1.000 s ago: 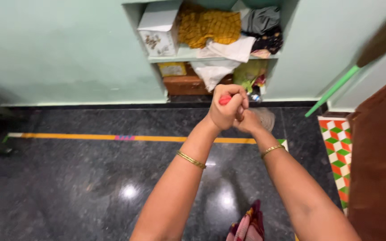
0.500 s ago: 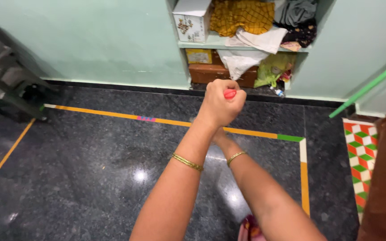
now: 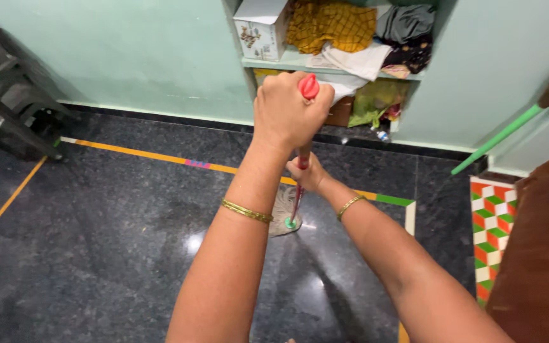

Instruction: The person mops the floor in various rooms, moving around furniture and cleaning under shelves using a mop with a red handle.

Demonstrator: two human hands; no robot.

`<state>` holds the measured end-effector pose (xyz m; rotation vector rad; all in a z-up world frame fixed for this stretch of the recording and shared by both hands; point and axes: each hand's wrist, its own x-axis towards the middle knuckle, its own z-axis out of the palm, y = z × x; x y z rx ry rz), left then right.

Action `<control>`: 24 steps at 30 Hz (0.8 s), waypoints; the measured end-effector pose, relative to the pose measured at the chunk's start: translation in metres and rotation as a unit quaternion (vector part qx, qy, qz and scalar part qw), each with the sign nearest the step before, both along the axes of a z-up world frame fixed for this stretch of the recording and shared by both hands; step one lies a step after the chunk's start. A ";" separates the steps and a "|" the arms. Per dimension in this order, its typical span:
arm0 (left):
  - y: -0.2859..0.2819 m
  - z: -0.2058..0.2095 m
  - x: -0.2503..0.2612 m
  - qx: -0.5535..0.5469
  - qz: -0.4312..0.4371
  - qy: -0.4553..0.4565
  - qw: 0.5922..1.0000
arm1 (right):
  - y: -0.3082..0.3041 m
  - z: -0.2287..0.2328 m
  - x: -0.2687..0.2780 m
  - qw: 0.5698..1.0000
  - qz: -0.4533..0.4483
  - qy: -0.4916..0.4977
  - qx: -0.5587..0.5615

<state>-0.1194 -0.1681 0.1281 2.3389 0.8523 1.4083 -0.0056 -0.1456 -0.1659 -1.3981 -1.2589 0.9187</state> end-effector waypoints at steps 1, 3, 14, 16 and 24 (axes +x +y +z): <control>-0.007 0.000 0.012 -0.002 -0.010 -0.016 1.000 | -0.008 0.003 0.019 1.000 0.006 -0.008 0.015; -0.025 -0.005 0.038 -0.007 -0.031 -0.044 0.999 | -0.025 0.009 0.056 0.999 0.017 -0.020 0.045; -0.086 -0.049 0.189 0.019 -0.214 -0.127 0.968 | -0.124 0.003 0.243 0.923 -0.111 -0.281 0.237; -0.096 -0.061 0.213 -0.022 -0.294 -0.098 0.950 | -0.141 0.011 0.267 0.883 -0.137 -0.321 0.313; -0.096 -0.132 0.256 -0.270 -0.484 -0.015 0.832 | -0.182 -0.028 0.320 0.927 -0.286 -0.237 0.058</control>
